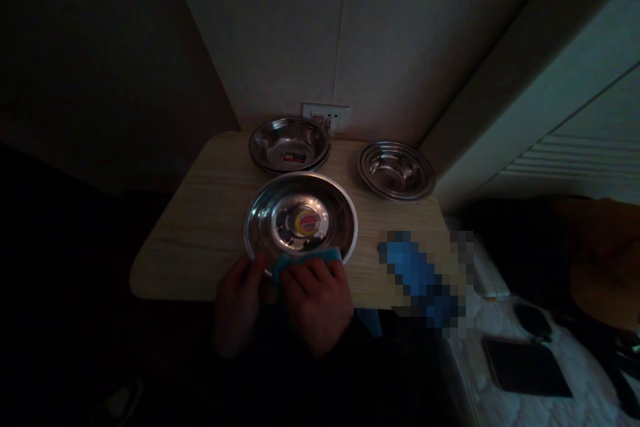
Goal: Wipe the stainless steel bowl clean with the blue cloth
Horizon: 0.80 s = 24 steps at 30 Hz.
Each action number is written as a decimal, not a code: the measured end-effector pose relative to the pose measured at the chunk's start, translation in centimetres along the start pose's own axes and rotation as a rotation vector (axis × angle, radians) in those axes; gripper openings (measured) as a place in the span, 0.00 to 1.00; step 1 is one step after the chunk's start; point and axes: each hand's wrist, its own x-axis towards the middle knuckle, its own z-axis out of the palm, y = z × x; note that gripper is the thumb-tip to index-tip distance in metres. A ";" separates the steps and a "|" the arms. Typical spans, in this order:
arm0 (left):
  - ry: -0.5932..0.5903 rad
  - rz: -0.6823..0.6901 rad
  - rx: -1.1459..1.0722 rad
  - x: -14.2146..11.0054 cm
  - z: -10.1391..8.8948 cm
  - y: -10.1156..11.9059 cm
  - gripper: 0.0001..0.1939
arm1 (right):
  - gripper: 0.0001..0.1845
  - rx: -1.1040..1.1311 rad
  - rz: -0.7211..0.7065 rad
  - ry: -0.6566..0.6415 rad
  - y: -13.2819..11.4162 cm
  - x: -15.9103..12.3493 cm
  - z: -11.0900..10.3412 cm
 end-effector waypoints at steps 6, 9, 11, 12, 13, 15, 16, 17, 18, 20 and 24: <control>-0.021 0.003 0.047 0.2 -0.5 1.3 0.20 | 0.10 -0.078 -0.019 -0.057 3.4 -2.4 -1.7; -0.022 -0.002 0.093 0.2 -0.5 1.8 0.20 | 0.11 -0.051 0.001 -0.017 3.7 -2.8 -2.0; 0.003 0.002 0.098 0.2 -0.5 1.8 0.19 | 0.11 -0.032 0.007 0.009 3.4 -2.8 -2.0; 0.011 0.005 0.098 0.2 -0.5 1.7 0.18 | 0.12 -0.026 0.011 0.018 3.2 -2.8 -1.9; 0.015 0.011 0.092 0.2 -0.4 1.7 0.17 | 0.12 -0.022 0.014 0.024 3.0 -2.7 -1.9; 0.022 0.023 0.065 0.0 -0.2 1.6 0.16 | 0.12 -0.015 0.022 0.024 2.5 -2.6 -1.8; 0.025 0.022 0.049 -0.1 0.0 1.6 0.17 | 0.12 -0.011 0.022 0.021 2.3 -2.6 -1.7; 0.025 0.020 0.035 -0.3 0.1 1.6 0.17 | 0.12 -0.008 0.020 0.015 2.2 -2.5 -1.7; 0.016 0.017 0.028 -0.5 0.3 1.6 0.17 | 0.12 -0.006 0.018 0.011 2.0 -2.5 -1.6; -0.022 0.014 0.046 -0.9 0.5 1.6 0.16 | 0.12 -0.011 0.016 0.008 1.9 -2.5 -1.5; -0.079 0.045 0.142 -1.1 0.3 1.5 0.13 | 0.12 -0.031 0.016 0.010 2.1 -3.0 -1.6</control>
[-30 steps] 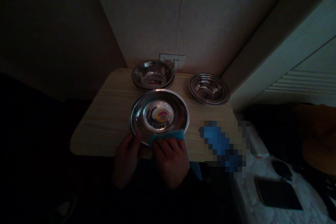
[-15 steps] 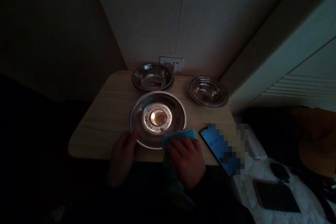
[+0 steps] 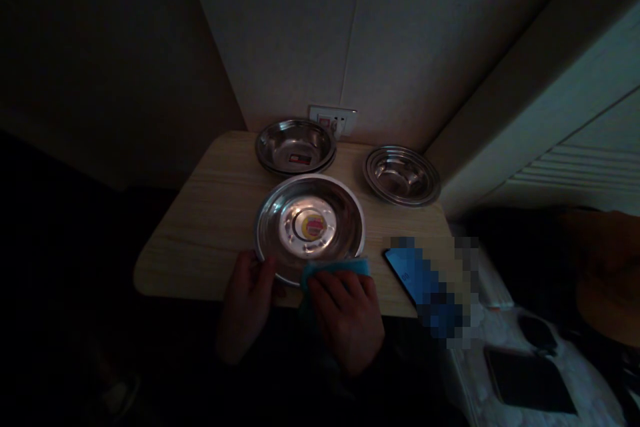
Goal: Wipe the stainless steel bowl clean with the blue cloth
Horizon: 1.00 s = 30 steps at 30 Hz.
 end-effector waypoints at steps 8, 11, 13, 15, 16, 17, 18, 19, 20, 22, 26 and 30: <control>0.028 0.061 0.030 0.3 -0.1 -0.2 0.12 | 0.10 0.057 0.060 -0.018 -2.0 1.6 1.1; 0.054 0.087 0.058 0.4 -0.1 -0.5 0.12 | 0.08 0.080 0.070 -0.021 -2.5 2.5 1.5; 0.073 0.093 0.054 0.5 -0.3 -0.7 0.12 | 0.07 0.047 0.050 -0.066 -2.1 2.6 1.4; 0.078 0.084 0.033 0.6 -0.3 -0.9 0.12 | 0.07 0.008 0.016 -0.116 -1.5 2.4 1.1; 0.079 0.080 0.025 0.6 -0.3 -0.9 0.13 | 0.08 -0.003 0.006 -0.130 -1.3 2.4 1.0; 0.077 0.077 0.021 0.6 -0.3 -0.9 0.13 | 0.08 -0.003 0.003 -0.138 -1.2 2.5 0.9; 0.077 0.077 0.018 0.5 -0.2 -0.8 0.13 | 0.08 0.007 0.006 -0.139 -1.2 2.6 0.9; 0.077 0.080 0.014 0.5 -0.2 -0.7 0.13 | 0.08 0.022 0.010 -0.134 -1.3 2.8 0.9; 0.081 0.082 0.008 0.5 -0.1 -0.6 0.13 | 0.07 0.036 0.010 -0.126 -1.3 3.0 1.0; 0.089 0.076 -0.003 0.5 -0.1 -0.5 0.13 | 0.07 0.047 -0.007 -0.116 -1.4 3.2 1.0; 0.110 0.067 0.017 0.5 -0.1 -0.5 0.13 | 0.08 -0.012 -0.082 -0.133 -0.6 2.7 0.4; 0.081 0.068 0.052 0.3 0.2 -0.6 0.13 | 0.07 0.014 -0.075 -0.137 -0.6 2.8 0.5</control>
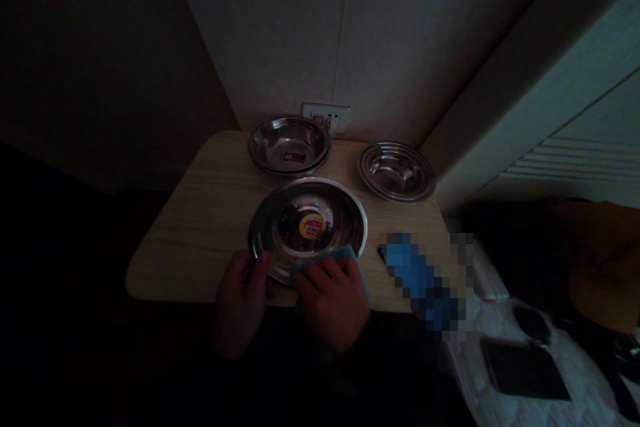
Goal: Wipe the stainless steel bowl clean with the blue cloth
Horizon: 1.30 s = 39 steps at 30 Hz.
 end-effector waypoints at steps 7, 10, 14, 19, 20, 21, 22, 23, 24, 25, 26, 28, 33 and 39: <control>0.030 -0.015 -0.048 0.4 -0.3 -0.3 0.14 | 0.08 -0.031 -0.036 -0.018 0.0 0.4 0.1; 0.007 -0.019 -0.054 0.6 -0.6 -0.1 0.14 | 0.07 -0.116 -0.026 -0.020 1.3 -1.1 -0.7; 0.025 -0.052 -0.011 0.4 -1.2 0.3 0.14 | 0.10 -0.166 0.074 0.130 2.3 -2.7 -1.2; 0.016 -0.058 -0.010 0.1 -1.3 0.2 0.15 | 0.11 -0.102 0.158 0.201 1.9 -3.8 -0.7; 0.017 -0.064 -0.019 0.1 -1.2 0.2 0.15 | 0.12 -0.088 0.158 0.194 1.7 -3.9 -0.4; 0.018 -0.072 -0.025 0.0 -1.1 0.2 0.16 | 0.12 -0.074 0.160 0.190 1.4 -3.8 -0.2; 0.022 -0.079 -0.030 0.0 -1.0 0.2 0.16 | 0.12 -0.060 0.163 0.186 1.1 -3.7 0.1; 0.025 -0.084 -0.030 0.0 -1.0 0.3 0.16 | 0.12 -0.044 0.167 0.186 0.7 -3.5 0.3; 0.027 -0.088 -0.030 -0.1 -0.9 0.3 0.16 | 0.12 -0.024 0.170 0.188 0.2 -3.2 0.6; 0.027 -0.088 -0.035 -0.1 -0.8 0.3 0.16 | 0.11 0.003 0.171 0.192 -0.3 -2.8 0.8; 0.024 -0.088 -0.052 -0.1 -0.7 0.3 0.16 | 0.11 0.035 0.170 0.197 -0.8 -2.3 1.1; 0.023 -0.080 -0.095 0.0 -0.5 0.2 0.16 | 0.10 0.103 0.171 0.204 -1.8 -1.4 1.4; 0.069 -0.085 -0.140 0.1 -0.3 -0.1 0.15 | 0.08 0.135 0.160 0.175 -1.7 -0.9 1.1; 0.085 -0.070 -0.138 0.0 -0.3 -0.3 0.15 | 0.07 0.113 0.147 0.115 -0.8 -1.1 0.7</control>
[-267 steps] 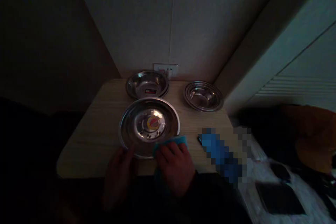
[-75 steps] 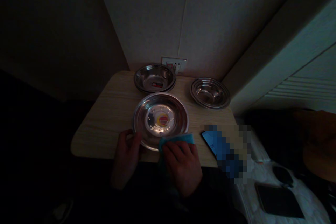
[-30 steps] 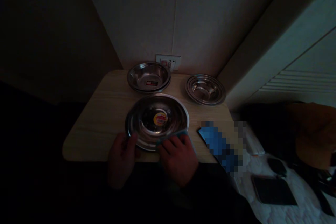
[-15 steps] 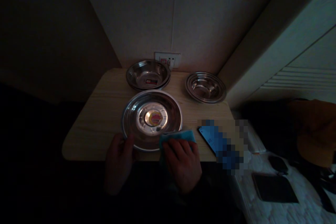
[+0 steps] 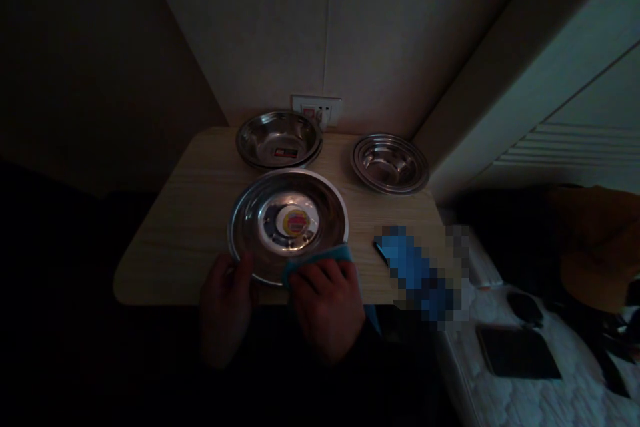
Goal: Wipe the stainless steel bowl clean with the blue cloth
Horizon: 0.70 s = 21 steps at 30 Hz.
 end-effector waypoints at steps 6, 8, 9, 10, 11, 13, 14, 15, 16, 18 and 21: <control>0.008 -0.011 0.033 0.1 -0.1 -0.2 0.15 | 0.08 0.041 0.028 0.030 -0.9 0.5 0.6; -0.002 -0.019 0.025 0.1 -0.1 0.0 0.16 | 0.09 0.021 0.023 0.024 -0.4 0.2 0.3; -0.005 -0.022 0.026 0.1 -0.1 0.0 0.16 | 0.09 0.007 0.023 0.022 0.0 0.0 0.0; -0.007 -0.026 0.026 0.1 -0.1 0.1 0.16 | 0.10 -0.008 0.026 0.022 0.3 -0.2 -0.2; -0.008 -0.031 0.026 0.1 -0.1 0.1 0.16 | 0.10 -0.023 0.028 0.020 0.7 -0.4 -0.4; -0.009 -0.044 0.017 0.1 -0.2 0.2 0.16 | 0.10 -0.045 0.032 0.020 1.2 -0.6 -0.8; -0.011 -0.051 0.008 0.1 -0.2 0.2 0.16 | 0.10 -0.049 0.031 0.023 1.4 -0.7 -0.9; -0.016 -0.056 0.000 0.1 -0.2 0.2 0.16 | 0.11 -0.051 0.028 0.026 1.5 -0.7 -0.9; -0.018 -0.057 -0.008 0.1 -0.2 0.2 0.16 | 0.11 -0.051 0.027 0.026 1.5 -0.7 -0.9; -0.022 -0.061 -0.011 0.1 -0.1 0.3 0.16 | 0.11 -0.053 0.029 0.033 1.5 -0.7 -0.9; -0.022 -0.072 0.008 0.2 -0.1 0.4 0.16 | 0.11 -0.041 0.040 0.047 1.5 -0.7 -0.9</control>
